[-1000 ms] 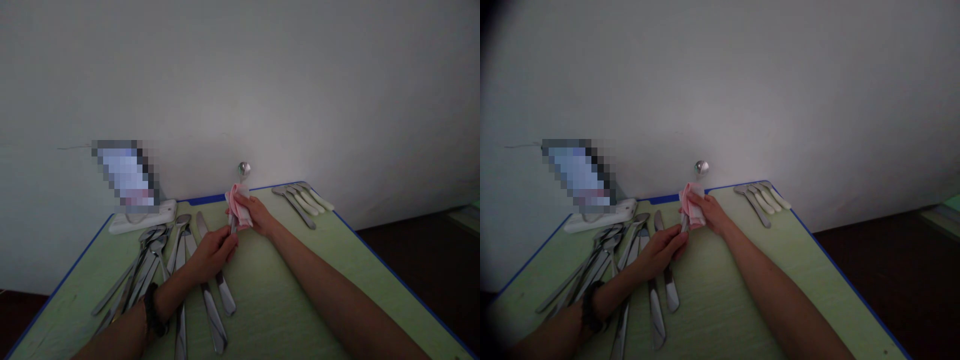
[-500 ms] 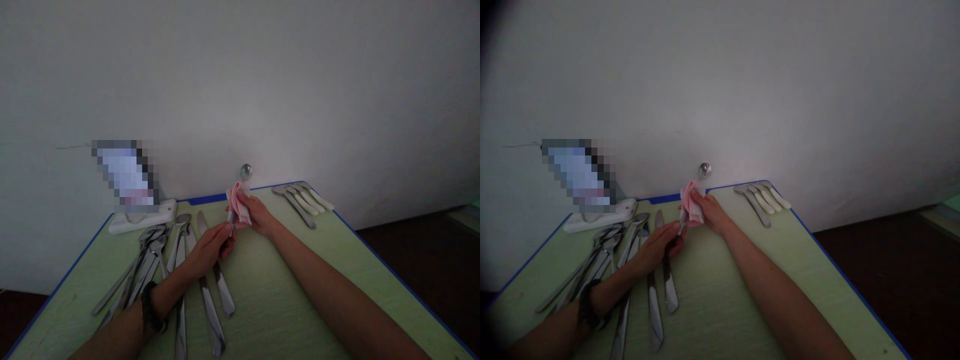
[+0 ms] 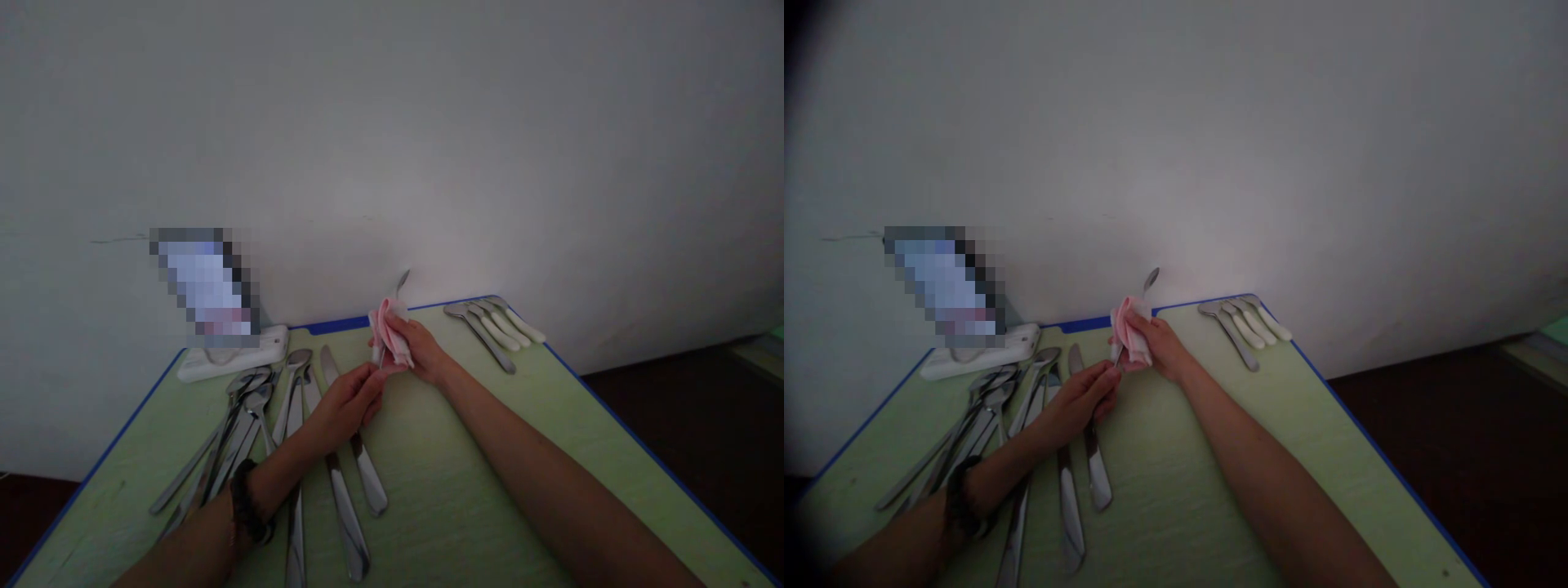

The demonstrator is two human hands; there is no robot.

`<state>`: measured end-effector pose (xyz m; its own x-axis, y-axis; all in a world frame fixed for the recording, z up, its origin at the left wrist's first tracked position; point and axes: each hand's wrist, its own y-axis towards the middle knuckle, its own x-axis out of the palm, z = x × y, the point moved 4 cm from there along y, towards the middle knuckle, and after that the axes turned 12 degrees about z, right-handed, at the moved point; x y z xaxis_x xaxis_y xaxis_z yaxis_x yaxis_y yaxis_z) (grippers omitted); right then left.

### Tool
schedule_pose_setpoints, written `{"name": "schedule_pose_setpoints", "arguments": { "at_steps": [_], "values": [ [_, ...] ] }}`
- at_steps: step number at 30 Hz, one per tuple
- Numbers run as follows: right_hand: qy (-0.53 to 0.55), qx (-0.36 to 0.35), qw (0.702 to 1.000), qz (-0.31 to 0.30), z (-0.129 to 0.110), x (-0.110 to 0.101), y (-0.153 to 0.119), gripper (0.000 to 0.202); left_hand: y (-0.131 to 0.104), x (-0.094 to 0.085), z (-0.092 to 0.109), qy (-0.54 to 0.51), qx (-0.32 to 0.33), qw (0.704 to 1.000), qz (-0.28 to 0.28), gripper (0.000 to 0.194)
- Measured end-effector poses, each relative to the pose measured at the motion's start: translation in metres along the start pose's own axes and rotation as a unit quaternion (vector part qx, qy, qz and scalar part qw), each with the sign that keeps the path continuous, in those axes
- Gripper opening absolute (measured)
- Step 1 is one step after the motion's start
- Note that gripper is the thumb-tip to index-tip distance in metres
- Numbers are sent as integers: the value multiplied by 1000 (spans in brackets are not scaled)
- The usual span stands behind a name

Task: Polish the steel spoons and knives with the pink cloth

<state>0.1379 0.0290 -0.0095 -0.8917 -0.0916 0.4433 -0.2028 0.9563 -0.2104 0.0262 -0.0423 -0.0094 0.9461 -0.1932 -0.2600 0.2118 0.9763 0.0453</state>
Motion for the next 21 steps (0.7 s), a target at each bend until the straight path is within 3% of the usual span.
{"name": "schedule_pose_setpoints", "arguments": {
  "at_steps": [6,14,21],
  "values": [
    [2,22,1000,12,2,-1,4,34,1,1,-2,35,-1,999,-15,37],
    [83,38,994,52,2,-6,11,35,-2,3,2,96,27,993,-60,34],
    [88,24,994,63,0,-6,11,34,-4,3,4,108,34,991,-77,33]
  ]
}}
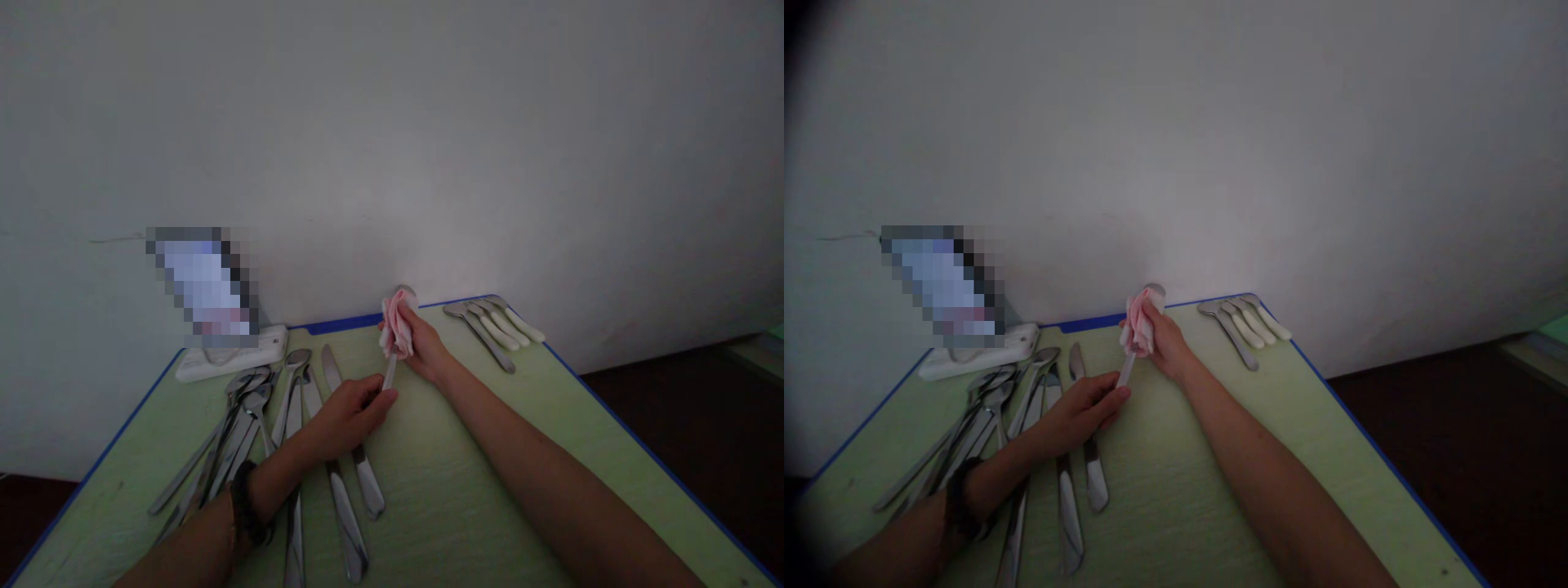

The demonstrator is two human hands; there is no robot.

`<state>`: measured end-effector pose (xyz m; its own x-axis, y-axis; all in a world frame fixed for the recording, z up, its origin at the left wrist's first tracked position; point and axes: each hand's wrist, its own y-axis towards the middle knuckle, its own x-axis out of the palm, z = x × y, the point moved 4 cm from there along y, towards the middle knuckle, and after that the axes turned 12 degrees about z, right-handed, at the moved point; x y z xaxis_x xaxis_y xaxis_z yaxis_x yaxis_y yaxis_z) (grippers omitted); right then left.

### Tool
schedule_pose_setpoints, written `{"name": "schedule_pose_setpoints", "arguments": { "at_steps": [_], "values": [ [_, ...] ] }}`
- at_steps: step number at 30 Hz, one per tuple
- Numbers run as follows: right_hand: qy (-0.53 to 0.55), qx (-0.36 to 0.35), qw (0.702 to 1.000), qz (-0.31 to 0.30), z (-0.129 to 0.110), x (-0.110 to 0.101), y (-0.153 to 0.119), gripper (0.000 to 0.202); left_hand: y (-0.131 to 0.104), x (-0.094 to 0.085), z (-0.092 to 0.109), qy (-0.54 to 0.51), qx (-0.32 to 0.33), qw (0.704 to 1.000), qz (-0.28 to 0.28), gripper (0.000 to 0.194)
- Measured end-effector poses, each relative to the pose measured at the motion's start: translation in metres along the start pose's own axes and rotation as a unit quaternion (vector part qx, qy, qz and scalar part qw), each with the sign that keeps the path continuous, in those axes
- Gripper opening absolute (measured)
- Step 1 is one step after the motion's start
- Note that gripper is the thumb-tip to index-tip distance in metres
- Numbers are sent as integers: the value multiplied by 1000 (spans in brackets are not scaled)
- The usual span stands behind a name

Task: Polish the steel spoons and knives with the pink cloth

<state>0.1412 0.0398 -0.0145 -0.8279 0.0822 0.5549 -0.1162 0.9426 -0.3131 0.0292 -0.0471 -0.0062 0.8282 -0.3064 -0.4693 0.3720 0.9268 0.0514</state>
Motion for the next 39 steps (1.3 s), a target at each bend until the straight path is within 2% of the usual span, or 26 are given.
{"name": "schedule_pose_setpoints", "arguments": {
  "at_steps": [5,10,18,25,34,39],
  "values": [
    [-59,-19,998,-29,4,2,-2,35,1,-1,0,-16,-3,1000,24,32],
    [-54,-29,998,-18,4,1,-1,33,3,-2,-1,-21,-22,997,71,35],
    [-76,-22,996,-37,5,2,-4,35,3,1,-2,-32,-24,998,46,31],
    [-18,-1,1000,-25,6,-1,3,30,3,0,-3,-38,-24,997,60,30],
    [97,-3,995,11,-2,-5,8,31,3,-3,-1,-37,-23,998,36,35],
    [4,-51,999,6,3,-3,4,34,3,-1,-3,-61,-39,997,36,32]
  ]
}}
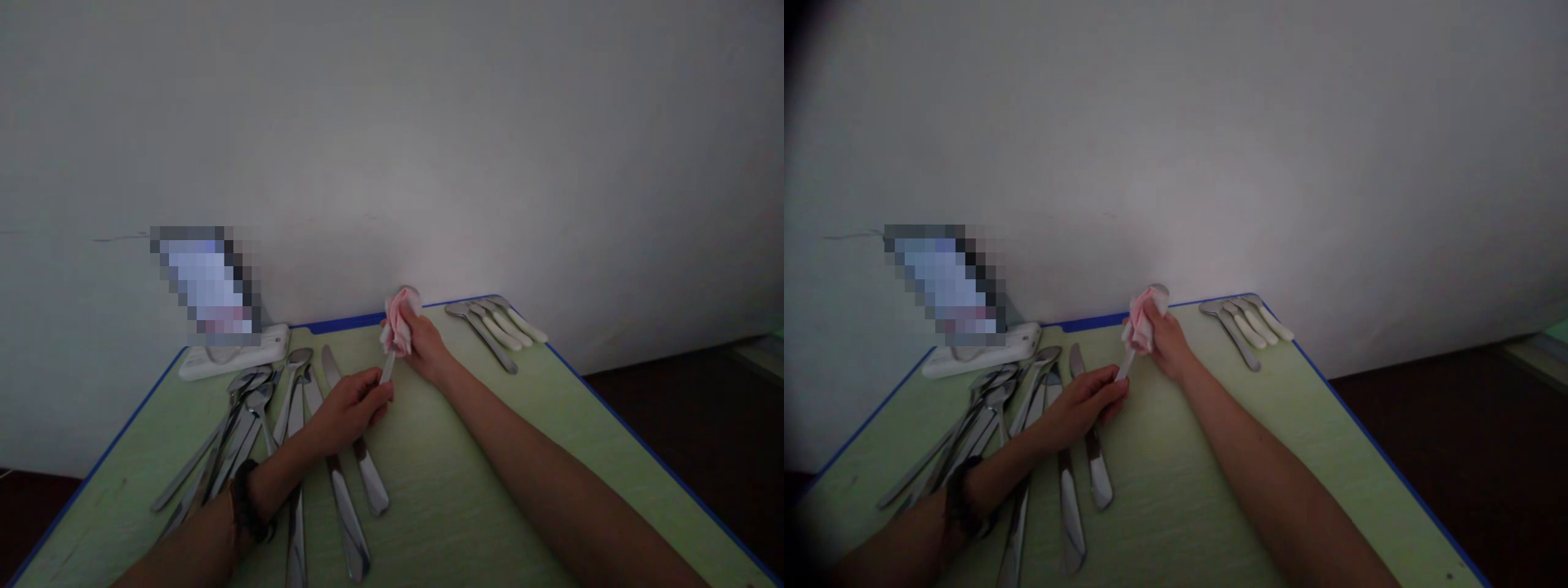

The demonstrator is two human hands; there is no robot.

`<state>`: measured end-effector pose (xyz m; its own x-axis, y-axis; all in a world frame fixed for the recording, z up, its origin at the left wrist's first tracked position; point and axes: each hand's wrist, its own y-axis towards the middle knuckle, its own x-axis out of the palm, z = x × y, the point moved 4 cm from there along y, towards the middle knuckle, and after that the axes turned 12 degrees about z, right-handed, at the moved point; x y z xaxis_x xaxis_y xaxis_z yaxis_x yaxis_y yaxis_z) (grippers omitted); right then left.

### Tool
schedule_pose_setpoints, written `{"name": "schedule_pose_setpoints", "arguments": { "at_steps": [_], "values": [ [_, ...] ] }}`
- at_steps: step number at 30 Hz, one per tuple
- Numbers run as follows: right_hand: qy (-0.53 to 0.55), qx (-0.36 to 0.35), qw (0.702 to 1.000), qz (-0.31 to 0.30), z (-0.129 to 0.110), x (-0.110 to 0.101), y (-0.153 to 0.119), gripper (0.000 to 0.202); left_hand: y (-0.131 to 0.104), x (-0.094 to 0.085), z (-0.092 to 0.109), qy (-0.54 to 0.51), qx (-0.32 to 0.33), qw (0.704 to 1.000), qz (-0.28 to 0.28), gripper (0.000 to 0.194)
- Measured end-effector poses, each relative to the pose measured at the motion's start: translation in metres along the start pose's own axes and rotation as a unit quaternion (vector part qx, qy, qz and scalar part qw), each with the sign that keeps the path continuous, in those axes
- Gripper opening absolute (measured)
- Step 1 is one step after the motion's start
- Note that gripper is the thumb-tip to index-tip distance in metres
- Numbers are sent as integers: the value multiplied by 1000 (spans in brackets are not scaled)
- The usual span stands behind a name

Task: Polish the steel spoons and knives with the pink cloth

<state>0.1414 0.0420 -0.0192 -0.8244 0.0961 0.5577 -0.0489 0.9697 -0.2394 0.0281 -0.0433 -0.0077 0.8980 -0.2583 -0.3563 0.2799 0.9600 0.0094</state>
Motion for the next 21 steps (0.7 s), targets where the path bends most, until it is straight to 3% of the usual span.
{"name": "schedule_pose_setpoints", "arguments": {
  "at_steps": [5,10,13,16,21],
  "values": [
    [-85,-24,995,-34,5,4,-6,38,2,-1,0,26,-9,999,18,33],
    [21,36,999,-16,0,3,-1,35,1,-1,-3,55,-32,998,11,44],
    [84,41,996,4,-2,0,5,35,-1,0,-3,45,-27,999,6,50],
    [81,31,996,7,-2,-3,6,33,-1,0,-1,20,-16,1000,6,51],
    [11,42,996,-77,-1,4,-6,37,3,-3,-3,-67,-12,997,23,42]
  ]
}}
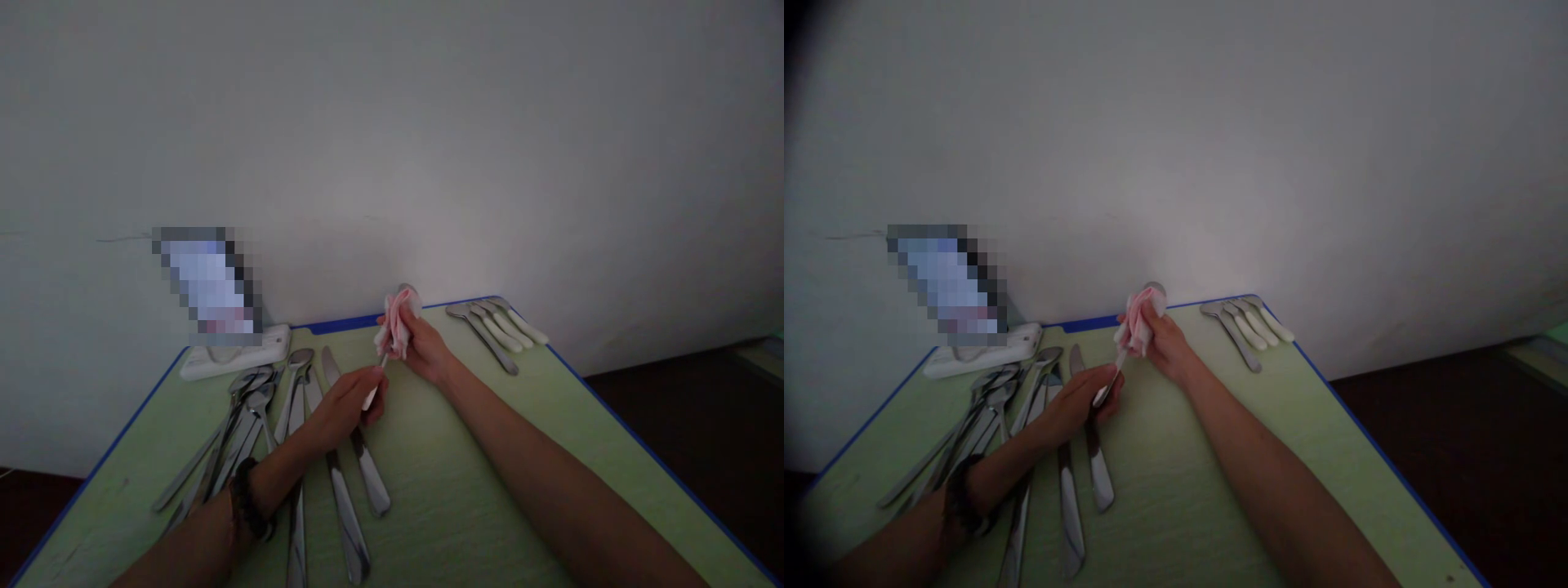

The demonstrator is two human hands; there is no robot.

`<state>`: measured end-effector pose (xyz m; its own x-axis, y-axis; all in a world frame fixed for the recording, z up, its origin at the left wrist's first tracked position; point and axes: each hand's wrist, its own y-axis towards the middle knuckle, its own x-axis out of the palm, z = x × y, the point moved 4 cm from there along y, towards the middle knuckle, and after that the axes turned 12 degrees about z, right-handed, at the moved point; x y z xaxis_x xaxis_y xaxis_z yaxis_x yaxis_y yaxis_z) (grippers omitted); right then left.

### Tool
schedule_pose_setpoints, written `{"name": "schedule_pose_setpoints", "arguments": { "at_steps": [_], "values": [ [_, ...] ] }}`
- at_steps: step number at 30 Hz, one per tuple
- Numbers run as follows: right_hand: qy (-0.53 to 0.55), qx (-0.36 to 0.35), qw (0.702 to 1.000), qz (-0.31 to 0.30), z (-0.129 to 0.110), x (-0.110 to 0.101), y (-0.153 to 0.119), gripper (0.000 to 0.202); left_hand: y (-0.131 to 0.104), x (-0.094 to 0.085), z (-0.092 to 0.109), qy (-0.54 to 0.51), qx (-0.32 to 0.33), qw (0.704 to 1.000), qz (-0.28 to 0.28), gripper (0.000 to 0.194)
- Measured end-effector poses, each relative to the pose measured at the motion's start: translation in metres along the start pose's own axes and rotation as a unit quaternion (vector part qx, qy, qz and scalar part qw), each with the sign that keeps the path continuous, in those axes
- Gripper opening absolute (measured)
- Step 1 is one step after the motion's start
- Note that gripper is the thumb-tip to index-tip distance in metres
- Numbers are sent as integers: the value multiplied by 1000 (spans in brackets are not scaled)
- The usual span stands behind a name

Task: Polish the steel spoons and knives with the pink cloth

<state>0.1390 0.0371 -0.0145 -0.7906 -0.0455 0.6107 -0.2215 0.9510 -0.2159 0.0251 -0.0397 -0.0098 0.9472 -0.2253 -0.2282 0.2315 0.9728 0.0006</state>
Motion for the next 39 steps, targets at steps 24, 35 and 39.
{"name": "schedule_pose_setpoints", "arguments": {
  "at_steps": [24,35,39],
  "values": [
    [31,50,996,-66,8,6,-3,26,2,-2,-6,21,6,997,73,44],
    [83,24,996,26,4,4,1,24,0,-1,-2,75,15,996,41,47],
    [82,16,996,35,3,4,1,27,1,-1,-4,72,15,996,41,48]
  ]
}}
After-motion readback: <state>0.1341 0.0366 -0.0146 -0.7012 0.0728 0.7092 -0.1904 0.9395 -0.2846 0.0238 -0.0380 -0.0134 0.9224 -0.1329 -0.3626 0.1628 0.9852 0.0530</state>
